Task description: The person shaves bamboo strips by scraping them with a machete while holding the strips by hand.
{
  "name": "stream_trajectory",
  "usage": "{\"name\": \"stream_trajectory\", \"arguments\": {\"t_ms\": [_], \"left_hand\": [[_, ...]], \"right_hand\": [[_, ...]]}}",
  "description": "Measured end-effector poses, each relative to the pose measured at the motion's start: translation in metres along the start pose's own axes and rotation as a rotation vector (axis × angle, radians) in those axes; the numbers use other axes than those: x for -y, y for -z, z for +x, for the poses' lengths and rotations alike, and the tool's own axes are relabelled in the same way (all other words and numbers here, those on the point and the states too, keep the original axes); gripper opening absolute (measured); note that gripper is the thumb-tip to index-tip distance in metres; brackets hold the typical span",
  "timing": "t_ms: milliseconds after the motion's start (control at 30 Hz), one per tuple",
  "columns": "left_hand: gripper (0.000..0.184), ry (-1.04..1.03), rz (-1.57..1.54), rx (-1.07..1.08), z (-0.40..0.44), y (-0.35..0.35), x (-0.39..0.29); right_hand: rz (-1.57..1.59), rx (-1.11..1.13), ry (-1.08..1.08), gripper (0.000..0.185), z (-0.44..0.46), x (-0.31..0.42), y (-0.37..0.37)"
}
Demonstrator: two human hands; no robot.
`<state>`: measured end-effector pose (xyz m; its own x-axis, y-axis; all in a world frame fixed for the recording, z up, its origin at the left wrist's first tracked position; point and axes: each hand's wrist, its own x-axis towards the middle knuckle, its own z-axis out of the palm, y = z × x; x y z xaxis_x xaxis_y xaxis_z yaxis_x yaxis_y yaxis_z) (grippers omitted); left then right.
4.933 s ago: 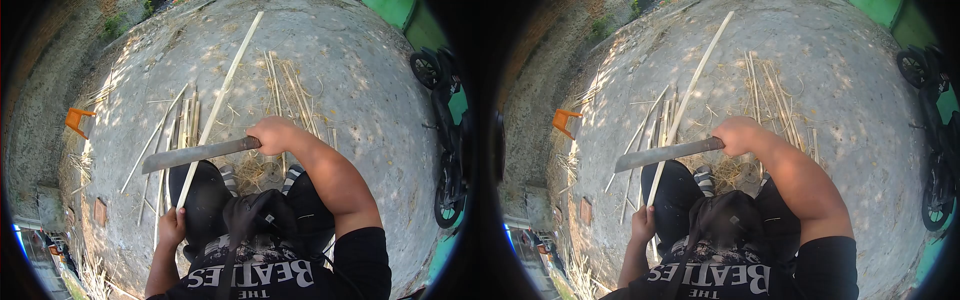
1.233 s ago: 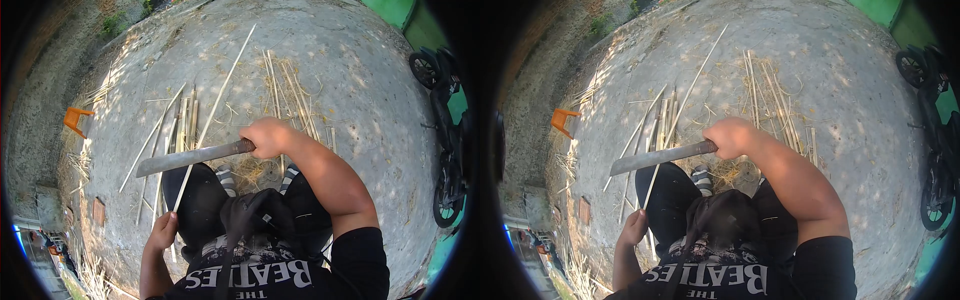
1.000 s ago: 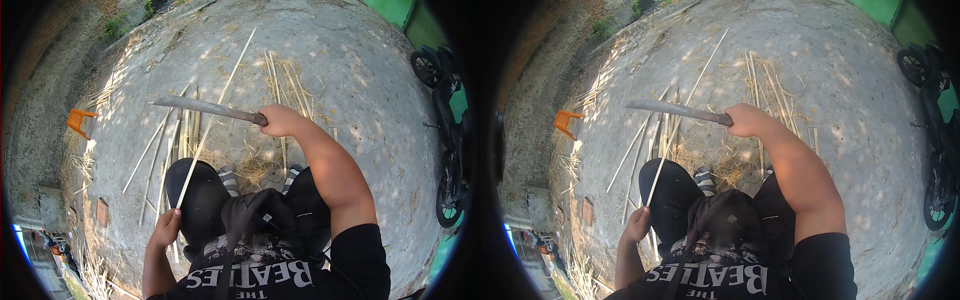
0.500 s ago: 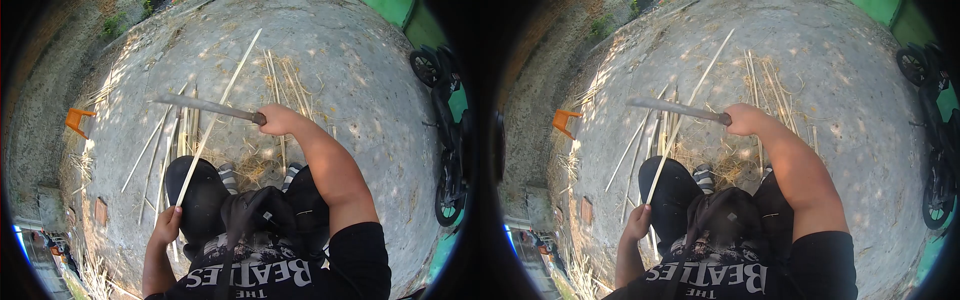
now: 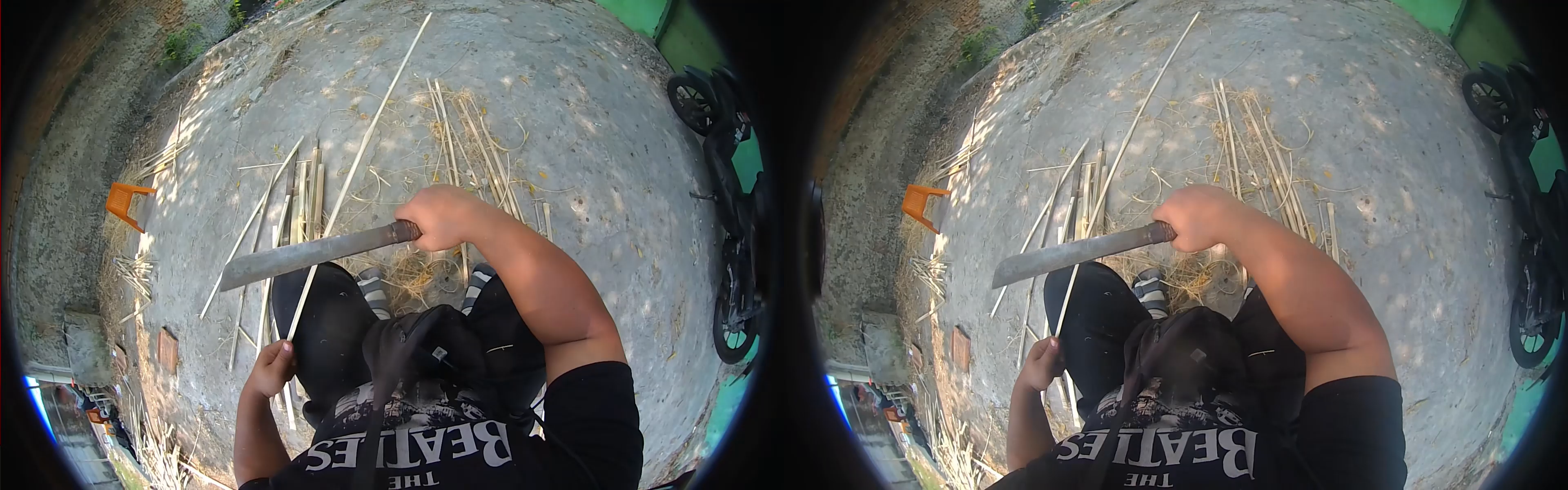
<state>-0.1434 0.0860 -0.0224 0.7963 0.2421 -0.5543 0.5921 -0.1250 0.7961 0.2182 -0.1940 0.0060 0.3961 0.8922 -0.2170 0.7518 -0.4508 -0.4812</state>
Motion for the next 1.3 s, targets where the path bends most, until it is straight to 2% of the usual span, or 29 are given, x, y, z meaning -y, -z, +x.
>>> {"name": "stream_trajectory", "arguments": {"t_ms": [167,300,500,600,700,800,933,1000,1100,1167,1300], "left_hand": [[0.058,0.056,-0.079,0.021,-0.001,0.0,-0.015],[0.059,0.025,0.031,-0.011,0.0,0.002,-0.01],[0.064,-0.076,0.247,-0.153,-0.003,-0.017,-0.011],[0.06,-0.044,0.22,-0.13,-0.008,-0.012,-0.009],[0.055,-0.053,0.235,-0.12,-0.007,-0.013,-0.017],[0.054,-0.075,0.278,-0.131,-0.01,-0.018,-0.029],[0.058,-0.013,0.456,-0.031,-0.02,-0.022,-0.041],[0.056,-0.052,0.359,-0.029,-0.024,-0.027,-0.03],[0.056,-0.063,0.262,-0.043,-0.026,-0.03,-0.019],[0.057,-0.068,0.214,-0.052,-0.024,-0.031,-0.016],[0.058,-0.049,0.404,-0.078,-0.034,-0.034,-0.033]], "right_hand": [[0.126,-0.042,-0.234,0.018,0.011,-0.048,0.006],[0.158,-0.067,-0.168,0.018,0.004,-0.035,0.007],[-0.103,0.029,-0.009,0.019,-0.006,0.007,0.006],[0.039,0.08,-0.115,0.02,0.004,-0.013,0.012],[0.269,-0.135,-0.327,0.017,0.018,-0.062,0.004],[0.282,-0.161,-0.311,0.018,0.009,-0.064,0.01],[0.093,-0.054,-0.161,0.021,-0.012,-0.026,0.02],[0.028,-0.039,-0.007,0.018,-0.022,-0.01,0.009],[0.004,0.082,0.027,0.018,-0.019,-0.009,-0.006],[0.041,0.049,-0.04,0.018,-0.007,-0.027,-0.012],[0.03,-0.111,-0.165,0.017,-0.006,-0.048,0.008]]}}
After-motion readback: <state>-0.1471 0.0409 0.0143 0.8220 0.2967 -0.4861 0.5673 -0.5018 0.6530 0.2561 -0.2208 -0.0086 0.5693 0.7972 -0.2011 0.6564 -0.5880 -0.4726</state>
